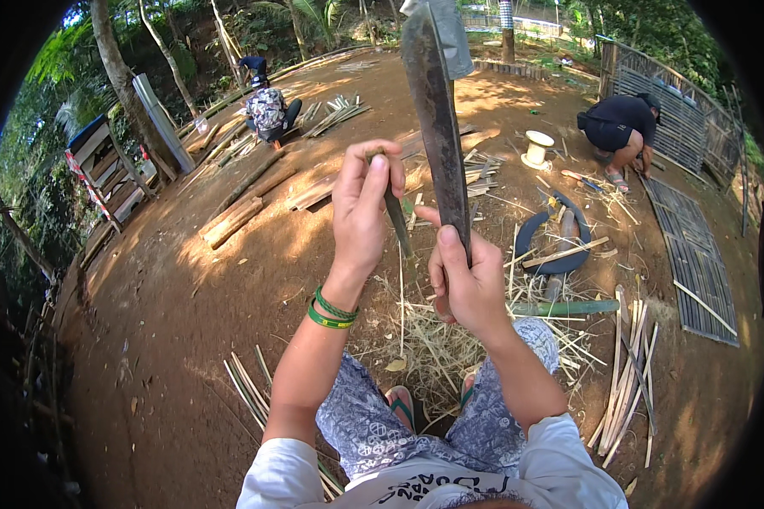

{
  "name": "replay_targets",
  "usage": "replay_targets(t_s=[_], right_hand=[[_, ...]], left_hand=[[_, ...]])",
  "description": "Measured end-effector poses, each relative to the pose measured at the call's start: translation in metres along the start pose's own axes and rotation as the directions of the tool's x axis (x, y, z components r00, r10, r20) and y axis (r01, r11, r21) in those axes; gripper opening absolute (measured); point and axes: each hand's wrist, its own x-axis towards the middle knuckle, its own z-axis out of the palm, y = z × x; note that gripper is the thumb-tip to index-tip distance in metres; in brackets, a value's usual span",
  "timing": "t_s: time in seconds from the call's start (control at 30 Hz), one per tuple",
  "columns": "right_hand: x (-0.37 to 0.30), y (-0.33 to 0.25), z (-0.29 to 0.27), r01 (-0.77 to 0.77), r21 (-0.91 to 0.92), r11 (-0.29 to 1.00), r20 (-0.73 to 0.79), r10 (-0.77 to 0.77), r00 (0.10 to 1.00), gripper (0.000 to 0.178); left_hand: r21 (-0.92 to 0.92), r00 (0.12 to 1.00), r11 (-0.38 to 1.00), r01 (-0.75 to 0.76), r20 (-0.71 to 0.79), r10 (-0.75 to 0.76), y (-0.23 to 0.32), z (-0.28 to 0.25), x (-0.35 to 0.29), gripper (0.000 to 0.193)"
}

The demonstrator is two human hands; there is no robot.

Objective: The person sits on the ground and uses a machete to split a green bamboo pole into thin strips. They repeatedly position the bamboo, strike it with the blade, and separate the resulting slats, accumulating a pile of processed bamboo strips.

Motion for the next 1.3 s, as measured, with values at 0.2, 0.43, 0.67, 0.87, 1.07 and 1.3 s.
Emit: replay_targets(t_s=[0.2,0.43,0.67,0.87,1.07,1.3], right_hand=[[-0.031,-0.009,0.003,-0.11,0.125,0.986,0.084,0.1,0.991,0.06],[-0.052,0.007,0.001,-0.173,0.049,0.984,0.096,0.168,0.981,0.056],[-0.068,0.008,-0.007,-0.261,0.023,0.965,0.15,0.255,0.955,0.054],[-0.073,0.006,-0.01,-0.275,0.018,0.961,0.135,0.27,0.953,0.053],[-0.075,0.002,-0.011,-0.286,-0.025,0.958,0.125,0.287,0.95,0.052],[-0.084,0.004,-0.012,-0.305,-0.007,0.952,0.092,0.305,0.948,0.051]], left_hand=[[-0.019,0.995,0.998,0.057,-0.08,-0.058,-0.024,0.006,-0.073,0.045],[0.116,0.992,0.986,0.119,-0.057,-0.113,-0.034,0.012,-0.118,0.05],[0.165,0.994,0.98,0.107,-0.041,-0.101,-0.025,0.021,-0.13,0.052],[0.195,0.996,0.977,0.086,-0.003,-0.087,-0.029,0.023,-0.133,0.053],[0.188,0.996,0.978,0.089,-0.005,-0.089,-0.026,0.027,-0.136,0.051],[0.179,0.997,0.982,0.064,0.018,-0.069,-0.024,0.031,-0.139,0.049]])
